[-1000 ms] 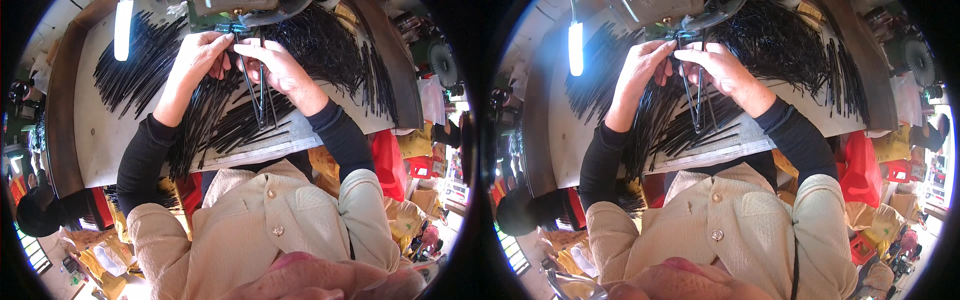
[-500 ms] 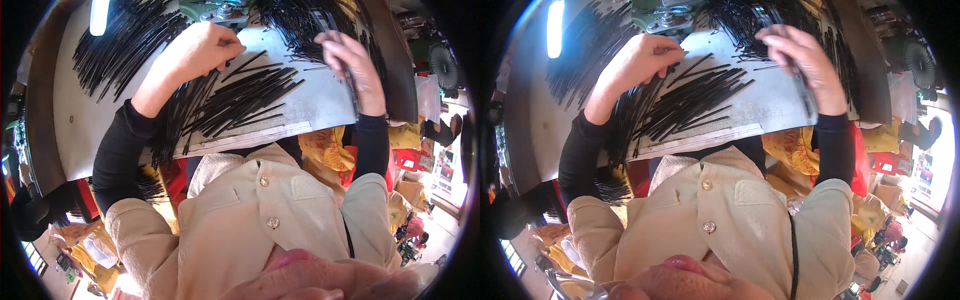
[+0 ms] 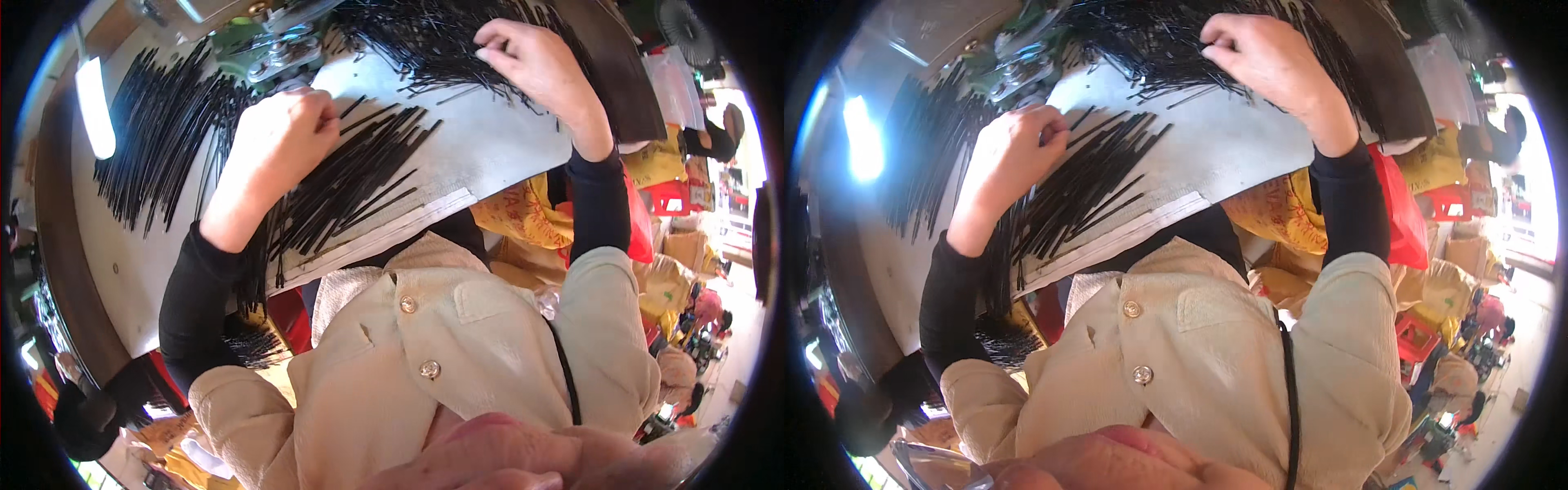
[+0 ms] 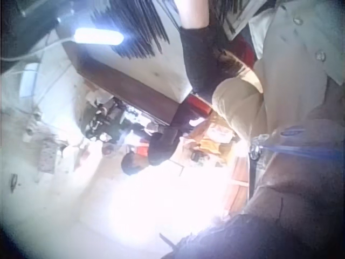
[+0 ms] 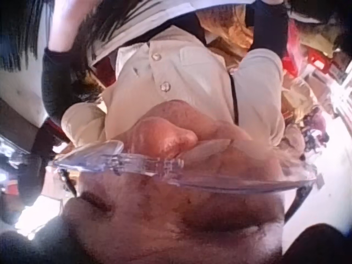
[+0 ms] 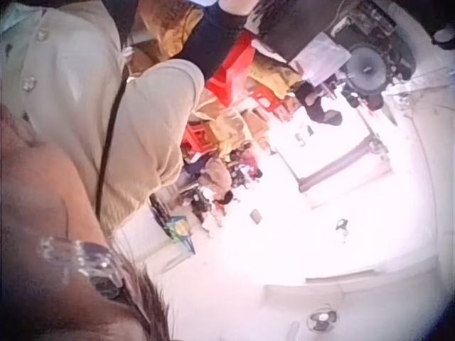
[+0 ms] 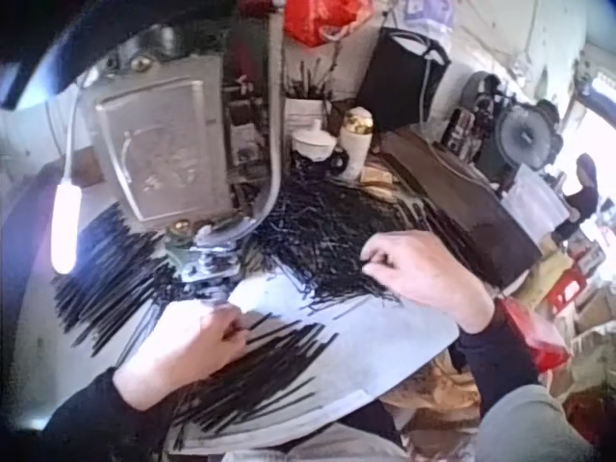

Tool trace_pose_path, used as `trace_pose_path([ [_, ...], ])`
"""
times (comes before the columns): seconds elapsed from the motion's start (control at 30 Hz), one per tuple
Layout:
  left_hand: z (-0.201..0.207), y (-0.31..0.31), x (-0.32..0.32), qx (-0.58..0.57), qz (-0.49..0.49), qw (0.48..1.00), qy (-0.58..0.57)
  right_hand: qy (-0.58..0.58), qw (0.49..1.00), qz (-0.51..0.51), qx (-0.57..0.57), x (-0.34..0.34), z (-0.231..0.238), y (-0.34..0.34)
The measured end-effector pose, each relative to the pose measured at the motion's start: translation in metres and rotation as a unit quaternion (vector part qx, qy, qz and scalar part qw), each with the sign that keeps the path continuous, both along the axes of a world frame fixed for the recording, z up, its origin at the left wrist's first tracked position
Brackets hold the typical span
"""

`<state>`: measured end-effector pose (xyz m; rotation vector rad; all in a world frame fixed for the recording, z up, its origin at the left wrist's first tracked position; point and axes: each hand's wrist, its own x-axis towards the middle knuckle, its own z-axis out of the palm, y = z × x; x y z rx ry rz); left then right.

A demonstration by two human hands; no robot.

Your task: Assembling small components onto black rods using a manual press tool.

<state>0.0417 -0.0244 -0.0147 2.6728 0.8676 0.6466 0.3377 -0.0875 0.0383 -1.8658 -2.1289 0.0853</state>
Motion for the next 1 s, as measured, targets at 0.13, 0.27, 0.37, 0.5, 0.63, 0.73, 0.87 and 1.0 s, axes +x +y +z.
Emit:
trace_pose_path([
  [0.13,0.021,-0.004,0.002,-0.118,0.054,0.991,0.036,-0.083,0.995,0.053,-0.026,-0.001,-0.006,-0.014],
  [0.27,0.020,-0.006,0.002,-0.140,0.042,0.989,0.032,-0.141,0.989,0.018,-0.037,-0.007,-0.005,-0.023],
  [0.37,0.015,-0.008,0.006,-0.070,-0.004,0.996,0.052,-0.151,0.987,0.006,-0.046,-0.003,-0.011,-0.026],
  [0.5,0.008,-0.009,0.007,-0.028,-0.016,0.999,0.032,-0.165,0.985,0.002,-0.040,-0.003,-0.021,-0.022],
  [0.63,0.012,-0.008,0.004,-0.066,0.008,0.997,0.037,-0.157,0.987,-0.003,-0.033,-0.004,-0.015,-0.025],
  [0.73,0.022,-0.003,0.006,-0.220,0.062,0.972,0.044,-0.168,0.985,0.027,0.018,0.004,-0.020,-0.029],
  [0.87,0.016,0.006,-0.003,-0.295,0.015,0.955,-0.031,-0.212,0.976,0.047,0.018,0.003,-0.007,-0.029],
  [1.0,0.014,0.012,-0.011,-0.316,0.001,0.947,-0.059,-0.179,0.984,-0.004,-0.012,-0.005,0.015,-0.030],
])
